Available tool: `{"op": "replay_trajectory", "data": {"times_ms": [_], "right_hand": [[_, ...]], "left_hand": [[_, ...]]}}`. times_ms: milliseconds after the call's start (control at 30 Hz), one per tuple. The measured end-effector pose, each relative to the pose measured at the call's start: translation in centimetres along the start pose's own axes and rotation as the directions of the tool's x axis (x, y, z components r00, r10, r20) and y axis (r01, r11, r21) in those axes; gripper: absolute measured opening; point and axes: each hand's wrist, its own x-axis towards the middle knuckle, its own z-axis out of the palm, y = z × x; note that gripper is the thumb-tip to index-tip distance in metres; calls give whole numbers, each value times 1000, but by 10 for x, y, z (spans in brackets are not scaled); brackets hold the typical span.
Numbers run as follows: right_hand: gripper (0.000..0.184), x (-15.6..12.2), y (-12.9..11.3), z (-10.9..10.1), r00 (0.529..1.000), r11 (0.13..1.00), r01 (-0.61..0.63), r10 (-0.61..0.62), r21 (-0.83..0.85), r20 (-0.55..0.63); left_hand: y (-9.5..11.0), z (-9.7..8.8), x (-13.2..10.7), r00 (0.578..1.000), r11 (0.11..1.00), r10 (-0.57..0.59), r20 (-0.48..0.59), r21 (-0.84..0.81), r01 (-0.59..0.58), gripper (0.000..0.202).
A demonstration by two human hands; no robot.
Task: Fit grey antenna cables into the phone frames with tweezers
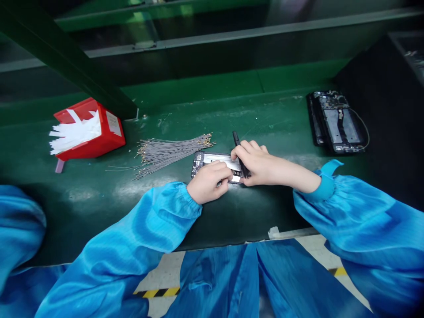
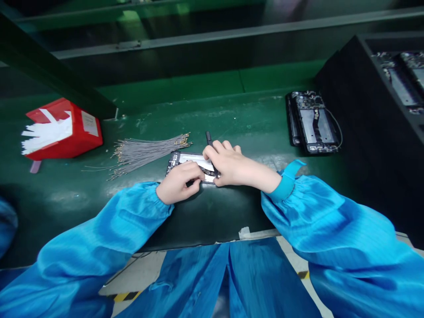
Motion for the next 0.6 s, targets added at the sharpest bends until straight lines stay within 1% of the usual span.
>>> {"op": "replay_trajectory", "data": {"times_ms": [100,200,267,333,400,467,500,533,600], "right_hand": [[37,1,-5,-2,998,998,-58,58,-11,20],[40,-1,-7,-2,997,997,-77,77,-1,11],[40,-4,-5,1,998,997,-61,62,42,-26],[40,-8,-1,4,993,991,-34,48,131,-105],[41,-15,4,8,966,970,-19,80,242,-246],[43,-22,8,11,915,939,-13,150,345,-375],[43,-27,9,12,892,924,-14,184,383,-413],[42,-31,9,12,878,910,-21,215,413,-428],[42,-39,8,14,874,894,-61,262,444,-408]], "left_hand": [[-1,0,0,1000,999,27,13,-19,-27,15],[1,1,-1,999,999,37,14,-22,-37,16],[2,1,-2,999,999,42,8,-20,-42,16],[4,0,-4,998,999,50,-25,-3,-50,15],[4,-2,-6,995,996,34,-93,86,-27,16],[4,-4,-8,989,973,-5,-150,228,40,27],[3,-5,-9,987,953,-28,-159,293,74,33],[3,-6,-9,987,934,-55,-154,342,105,38],[2,-6,-10,986,902,-120,-114,402,157,41]]}}
